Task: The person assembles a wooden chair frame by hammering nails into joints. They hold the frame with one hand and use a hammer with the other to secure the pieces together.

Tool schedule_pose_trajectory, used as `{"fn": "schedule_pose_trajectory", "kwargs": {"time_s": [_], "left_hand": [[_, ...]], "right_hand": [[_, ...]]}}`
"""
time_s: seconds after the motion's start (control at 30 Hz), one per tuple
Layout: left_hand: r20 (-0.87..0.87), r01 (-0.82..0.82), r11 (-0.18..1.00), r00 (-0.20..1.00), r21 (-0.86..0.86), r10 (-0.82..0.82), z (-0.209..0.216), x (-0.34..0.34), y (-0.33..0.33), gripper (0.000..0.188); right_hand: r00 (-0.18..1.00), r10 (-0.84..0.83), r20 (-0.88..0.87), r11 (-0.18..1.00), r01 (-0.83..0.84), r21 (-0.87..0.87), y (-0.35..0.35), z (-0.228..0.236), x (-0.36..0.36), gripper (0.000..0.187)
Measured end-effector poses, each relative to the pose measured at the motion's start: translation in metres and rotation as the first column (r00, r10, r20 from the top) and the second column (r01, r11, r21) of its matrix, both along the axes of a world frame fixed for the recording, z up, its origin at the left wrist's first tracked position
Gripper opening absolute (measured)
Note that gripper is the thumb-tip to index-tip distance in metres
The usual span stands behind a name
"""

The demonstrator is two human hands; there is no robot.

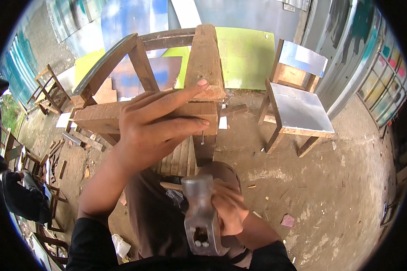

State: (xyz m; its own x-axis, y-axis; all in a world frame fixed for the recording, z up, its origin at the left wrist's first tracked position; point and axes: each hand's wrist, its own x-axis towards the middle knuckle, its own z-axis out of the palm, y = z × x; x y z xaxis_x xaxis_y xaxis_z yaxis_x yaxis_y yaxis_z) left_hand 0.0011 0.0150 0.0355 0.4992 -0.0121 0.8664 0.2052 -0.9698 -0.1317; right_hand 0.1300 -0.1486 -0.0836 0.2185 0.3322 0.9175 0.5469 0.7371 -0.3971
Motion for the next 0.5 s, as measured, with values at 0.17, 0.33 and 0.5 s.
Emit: {"fn": "schedule_pose_trajectory", "kwargs": {"time_s": [0.17,0.33,0.5], "left_hand": [[-0.015,-0.012,1.000,1.000,-0.011,0.012,0.001,0.000,0.000,0.014],[-0.007,-0.010,1.000,1.000,0.002,0.010,0.002,0.001,-0.002,0.015],[0.013,-0.005,1.000,1.000,-0.021,0.005,0.000,0.002,-0.005,0.013]], "right_hand": [[0.976,0.038,-0.216,0.964,-0.093,-0.249,-0.002,-0.005,0.003,0.057],[0.993,0.060,-0.105,0.967,-0.084,-0.241,-0.001,-0.016,0.009,0.055],[0.995,0.094,-0.038,0.974,-0.100,-0.201,-0.006,-0.028,0.011,0.058]]}}
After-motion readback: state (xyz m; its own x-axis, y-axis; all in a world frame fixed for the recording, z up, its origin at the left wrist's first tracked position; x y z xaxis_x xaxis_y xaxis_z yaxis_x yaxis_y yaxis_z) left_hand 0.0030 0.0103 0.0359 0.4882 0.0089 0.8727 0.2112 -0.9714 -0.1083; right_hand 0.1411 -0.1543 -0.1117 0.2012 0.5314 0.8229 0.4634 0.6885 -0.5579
